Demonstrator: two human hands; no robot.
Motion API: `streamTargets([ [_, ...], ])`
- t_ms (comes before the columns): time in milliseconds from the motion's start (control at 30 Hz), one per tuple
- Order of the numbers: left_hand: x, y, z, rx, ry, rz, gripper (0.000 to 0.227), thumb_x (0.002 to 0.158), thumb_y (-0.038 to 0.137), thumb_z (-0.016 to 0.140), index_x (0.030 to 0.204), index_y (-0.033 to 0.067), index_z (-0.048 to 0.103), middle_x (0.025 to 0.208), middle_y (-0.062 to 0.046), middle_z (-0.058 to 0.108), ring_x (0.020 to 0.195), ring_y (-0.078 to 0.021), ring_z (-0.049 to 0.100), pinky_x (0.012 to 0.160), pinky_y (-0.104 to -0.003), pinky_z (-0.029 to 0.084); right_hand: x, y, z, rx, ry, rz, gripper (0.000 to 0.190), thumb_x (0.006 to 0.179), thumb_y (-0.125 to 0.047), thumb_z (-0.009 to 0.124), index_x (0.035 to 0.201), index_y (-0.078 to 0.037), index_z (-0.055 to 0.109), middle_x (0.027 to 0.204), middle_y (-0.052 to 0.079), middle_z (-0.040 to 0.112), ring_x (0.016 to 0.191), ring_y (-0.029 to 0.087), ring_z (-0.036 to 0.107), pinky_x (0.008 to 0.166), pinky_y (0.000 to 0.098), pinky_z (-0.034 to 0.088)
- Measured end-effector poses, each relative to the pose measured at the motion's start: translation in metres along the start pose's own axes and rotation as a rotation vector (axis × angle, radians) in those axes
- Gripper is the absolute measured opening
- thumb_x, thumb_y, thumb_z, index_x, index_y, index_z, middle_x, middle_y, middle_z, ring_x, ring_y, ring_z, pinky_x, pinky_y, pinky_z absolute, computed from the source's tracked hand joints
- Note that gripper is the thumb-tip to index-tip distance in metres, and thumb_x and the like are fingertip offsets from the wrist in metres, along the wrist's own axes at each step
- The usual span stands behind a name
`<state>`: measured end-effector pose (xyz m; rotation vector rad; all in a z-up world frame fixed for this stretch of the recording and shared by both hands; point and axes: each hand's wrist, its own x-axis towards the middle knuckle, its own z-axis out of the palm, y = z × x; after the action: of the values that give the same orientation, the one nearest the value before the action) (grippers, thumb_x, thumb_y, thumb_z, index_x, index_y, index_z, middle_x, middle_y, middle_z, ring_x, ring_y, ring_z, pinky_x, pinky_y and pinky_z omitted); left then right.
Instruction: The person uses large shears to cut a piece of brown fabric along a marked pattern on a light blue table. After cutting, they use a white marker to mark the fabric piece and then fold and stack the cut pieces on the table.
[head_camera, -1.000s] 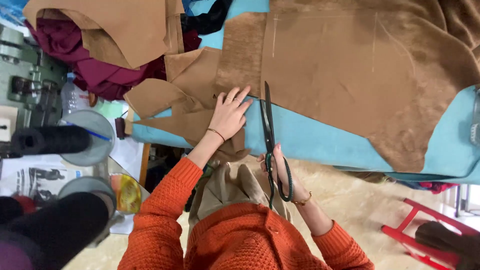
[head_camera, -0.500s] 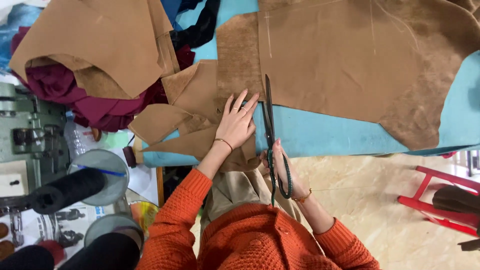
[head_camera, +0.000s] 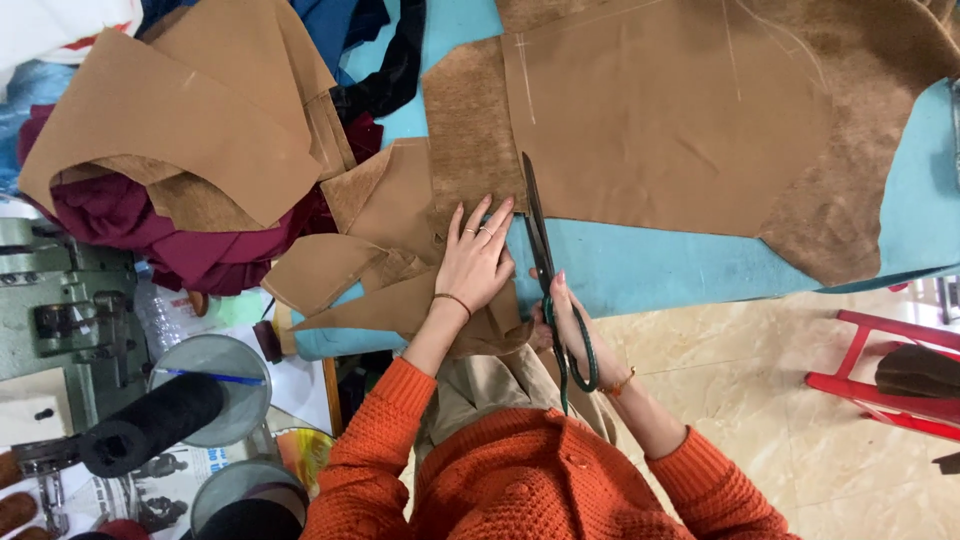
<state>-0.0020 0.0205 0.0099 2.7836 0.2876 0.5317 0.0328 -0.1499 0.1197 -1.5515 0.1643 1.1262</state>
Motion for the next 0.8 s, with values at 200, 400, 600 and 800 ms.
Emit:
streamTargets([
  [200, 0.001, 0.001, -0.001, -0.016, -0.006, -0.005, 0.062, 0.083, 0.022, 0.053, 0.144, 0.0106, 0.056, 0.163, 0.004, 0.04, 0.151, -0.023, 0.035, 0.125, -0.054, 0.023, 0.014, -0.019, 0.005, -0.051, -0.067, -0.012, 0.083, 0.099, -0.074, 0.03, 0.146, -0.008, 0.045, 0.084, 0.003, 0.043, 0.061, 0.009, 0.043, 0.051, 0.0214, 0.038],
  [400, 0.0, 0.0, -0.005, -0.051, -0.032, -0.013, 0.062, 0.083, 0.023, 0.054, 0.144, 0.0086, 0.055, 0.165, 0.002, 0.038, 0.15, -0.0241, 0.036, 0.126, -0.055, 0.023, 0.012, -0.023, 0.005, -0.077, -0.052, -0.008, 0.074, 0.102, -0.069, 0.033, 0.137, -0.006, 0.049, 0.077, 0.0, 0.036, 0.053, 0.007, 0.036, 0.046, 0.0201, 0.034],
  [600, 0.002, 0.002, -0.013, -0.092, -0.043, -0.028, 0.064, 0.082, 0.021, 0.057, 0.144, 0.0077, 0.055, 0.163, 0.0, 0.04, 0.149, -0.0241, 0.036, 0.126, -0.054, 0.022, 0.032, -0.037, 0.007, -0.155, -0.029, -0.042, 0.08, 0.1, -0.074, 0.031, 0.14, -0.008, 0.05, 0.082, 0.002, 0.044, 0.061, 0.008, 0.045, 0.051, 0.0212, 0.041],
  [800, 0.002, 0.001, -0.014, -0.143, -0.056, -0.042, 0.066, 0.081, 0.02, 0.06, 0.146, 0.0095, 0.054, 0.163, 0.001, 0.04, 0.15, -0.0231, 0.035, 0.127, -0.053, 0.021, 0.063, -0.054, 0.014, -0.156, -0.044, -0.054, 0.096, 0.094, -0.082, 0.033, 0.144, 0.0, 0.044, 0.085, 0.003, 0.045, 0.064, 0.009, 0.046, 0.053, 0.022, 0.042],
])
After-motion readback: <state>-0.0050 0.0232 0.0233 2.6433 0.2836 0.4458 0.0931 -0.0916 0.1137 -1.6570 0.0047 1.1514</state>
